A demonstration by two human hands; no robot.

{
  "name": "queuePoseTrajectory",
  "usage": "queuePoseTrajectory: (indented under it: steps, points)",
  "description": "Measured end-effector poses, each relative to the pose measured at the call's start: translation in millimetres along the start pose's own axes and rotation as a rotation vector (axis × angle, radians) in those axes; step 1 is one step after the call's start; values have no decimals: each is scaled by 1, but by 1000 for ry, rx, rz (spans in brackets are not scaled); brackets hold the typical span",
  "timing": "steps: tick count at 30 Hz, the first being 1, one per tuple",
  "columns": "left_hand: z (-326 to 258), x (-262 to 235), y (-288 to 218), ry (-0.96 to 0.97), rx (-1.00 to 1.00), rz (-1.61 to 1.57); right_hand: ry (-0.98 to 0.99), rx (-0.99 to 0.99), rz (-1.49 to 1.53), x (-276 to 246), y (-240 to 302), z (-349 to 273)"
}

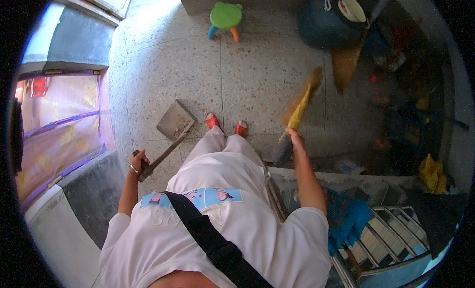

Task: The person sweeps a tiled floor with a broom, moving debris toward a dustpan. They then use the dustpan to collect the swept material and continue sweeping the area near a staircase.

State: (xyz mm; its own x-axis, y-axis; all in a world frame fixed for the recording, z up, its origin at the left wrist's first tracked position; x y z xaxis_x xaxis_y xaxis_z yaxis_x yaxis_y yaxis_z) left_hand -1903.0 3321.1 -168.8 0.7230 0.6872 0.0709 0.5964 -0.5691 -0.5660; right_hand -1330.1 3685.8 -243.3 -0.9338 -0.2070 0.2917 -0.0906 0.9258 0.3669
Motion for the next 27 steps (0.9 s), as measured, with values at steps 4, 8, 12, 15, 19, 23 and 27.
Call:
queuePoseTrajectory:
  steps: [4, 8, 12, 15, 19, 23, 27]
  points:
    - [11, -14, 10, 13, -3, -19, 71, -60, -52, -7, 0, 20]
    - [6, -8, -1, -34, -77, 67, 121, 8, -25, 45, -17, 37]
    - [4, -23, 3, -137, -191, 118, 282, 113, 130, 77, -9, 33]
    - [9, -40, 15, -214, -233, 110, 329, 182, 330, 72, 16, -2]
    - [4, -13, -3, -239, -288, 28, 269, 18, 102, 56, 56, -15]
    - [28, -38, 7, -194, -253, -39, 109, -42, -281, 55, 91, -6]
    - [31, -25, -20, -183, -175, -35, -50, 18, -448, -23, 61, 56]
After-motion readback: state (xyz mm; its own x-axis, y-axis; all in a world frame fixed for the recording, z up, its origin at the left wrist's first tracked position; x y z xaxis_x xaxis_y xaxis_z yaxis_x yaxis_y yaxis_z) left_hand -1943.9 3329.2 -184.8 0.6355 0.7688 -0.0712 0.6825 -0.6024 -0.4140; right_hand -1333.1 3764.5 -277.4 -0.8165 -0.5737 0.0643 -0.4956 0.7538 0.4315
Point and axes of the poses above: each hand's wrist, its own z-axis towards the middle knuckle, its own x-axis out of the palm, y = z × x, the point moved 10 cm from there along z, towards the middle knuckle, and after that the axes turned 15 degrees about y, right-handed, at the moved point
